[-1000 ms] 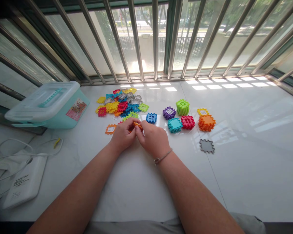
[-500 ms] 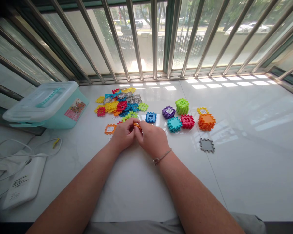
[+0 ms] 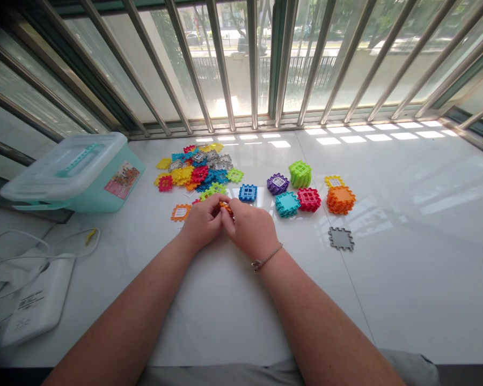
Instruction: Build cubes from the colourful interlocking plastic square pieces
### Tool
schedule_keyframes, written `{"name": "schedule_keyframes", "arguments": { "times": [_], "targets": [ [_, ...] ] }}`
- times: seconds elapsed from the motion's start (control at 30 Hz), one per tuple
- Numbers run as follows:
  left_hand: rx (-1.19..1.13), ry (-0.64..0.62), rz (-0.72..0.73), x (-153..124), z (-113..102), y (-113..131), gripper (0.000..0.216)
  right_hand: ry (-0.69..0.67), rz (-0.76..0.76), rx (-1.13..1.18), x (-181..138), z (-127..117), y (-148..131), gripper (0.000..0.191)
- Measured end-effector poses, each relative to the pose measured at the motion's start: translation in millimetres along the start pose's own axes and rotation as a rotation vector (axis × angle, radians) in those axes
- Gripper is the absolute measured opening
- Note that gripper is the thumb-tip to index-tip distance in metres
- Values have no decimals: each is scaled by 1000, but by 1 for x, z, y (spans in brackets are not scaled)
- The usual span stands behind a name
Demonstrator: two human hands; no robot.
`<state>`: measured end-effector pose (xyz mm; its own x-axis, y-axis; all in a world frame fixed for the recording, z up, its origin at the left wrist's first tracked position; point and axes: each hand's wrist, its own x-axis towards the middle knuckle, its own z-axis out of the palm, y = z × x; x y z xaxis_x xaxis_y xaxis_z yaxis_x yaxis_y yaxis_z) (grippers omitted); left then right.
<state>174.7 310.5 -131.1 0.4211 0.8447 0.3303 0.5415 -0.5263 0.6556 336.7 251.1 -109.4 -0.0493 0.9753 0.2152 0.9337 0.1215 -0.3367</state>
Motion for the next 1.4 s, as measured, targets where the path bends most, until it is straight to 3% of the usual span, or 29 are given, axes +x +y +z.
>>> {"name": "schedule_keyframes", "arguments": {
  "times": [1.4],
  "targets": [
    [30,-14,-18,0,-1,1,22,-34,14,-15,1,-3,-1,33]
  ]
}}
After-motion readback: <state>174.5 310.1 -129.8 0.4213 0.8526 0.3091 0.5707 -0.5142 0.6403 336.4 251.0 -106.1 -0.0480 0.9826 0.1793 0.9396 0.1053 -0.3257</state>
